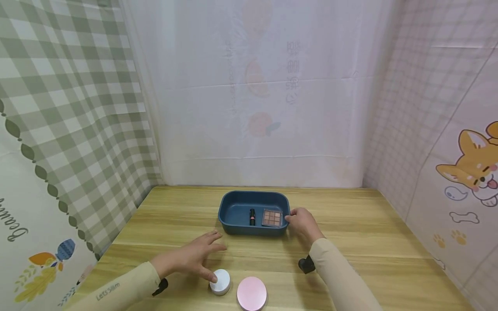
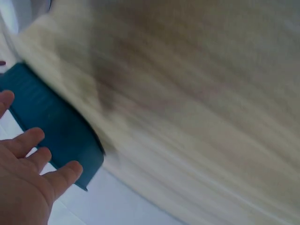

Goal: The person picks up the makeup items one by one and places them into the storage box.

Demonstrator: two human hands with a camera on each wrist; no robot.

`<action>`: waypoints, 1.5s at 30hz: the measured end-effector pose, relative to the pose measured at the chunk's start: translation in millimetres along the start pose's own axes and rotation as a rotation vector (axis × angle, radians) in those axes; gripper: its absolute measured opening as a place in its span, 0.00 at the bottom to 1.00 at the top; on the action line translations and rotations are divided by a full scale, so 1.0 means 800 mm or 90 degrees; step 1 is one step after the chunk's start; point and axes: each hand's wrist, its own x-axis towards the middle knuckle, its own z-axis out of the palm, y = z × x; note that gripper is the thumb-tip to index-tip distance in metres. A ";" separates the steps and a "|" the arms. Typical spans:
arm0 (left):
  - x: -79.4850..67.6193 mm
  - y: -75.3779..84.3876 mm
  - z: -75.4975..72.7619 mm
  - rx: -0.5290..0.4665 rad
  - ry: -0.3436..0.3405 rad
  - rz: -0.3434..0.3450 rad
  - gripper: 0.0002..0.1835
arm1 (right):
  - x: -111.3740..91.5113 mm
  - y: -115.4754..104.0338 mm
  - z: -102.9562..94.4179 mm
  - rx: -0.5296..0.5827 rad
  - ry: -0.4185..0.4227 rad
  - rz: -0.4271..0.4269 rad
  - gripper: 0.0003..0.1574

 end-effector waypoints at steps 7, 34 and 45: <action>-0.004 0.010 0.011 0.034 -0.036 0.034 0.44 | 0.000 0.000 0.000 -0.005 -0.001 -0.003 0.17; -0.004 0.012 0.026 0.072 -0.004 0.083 0.30 | 0.000 0.001 0.001 0.003 0.003 -0.001 0.16; 0.005 0.006 0.018 0.083 0.011 0.068 0.30 | 0.000 0.001 0.002 0.006 0.003 0.004 0.17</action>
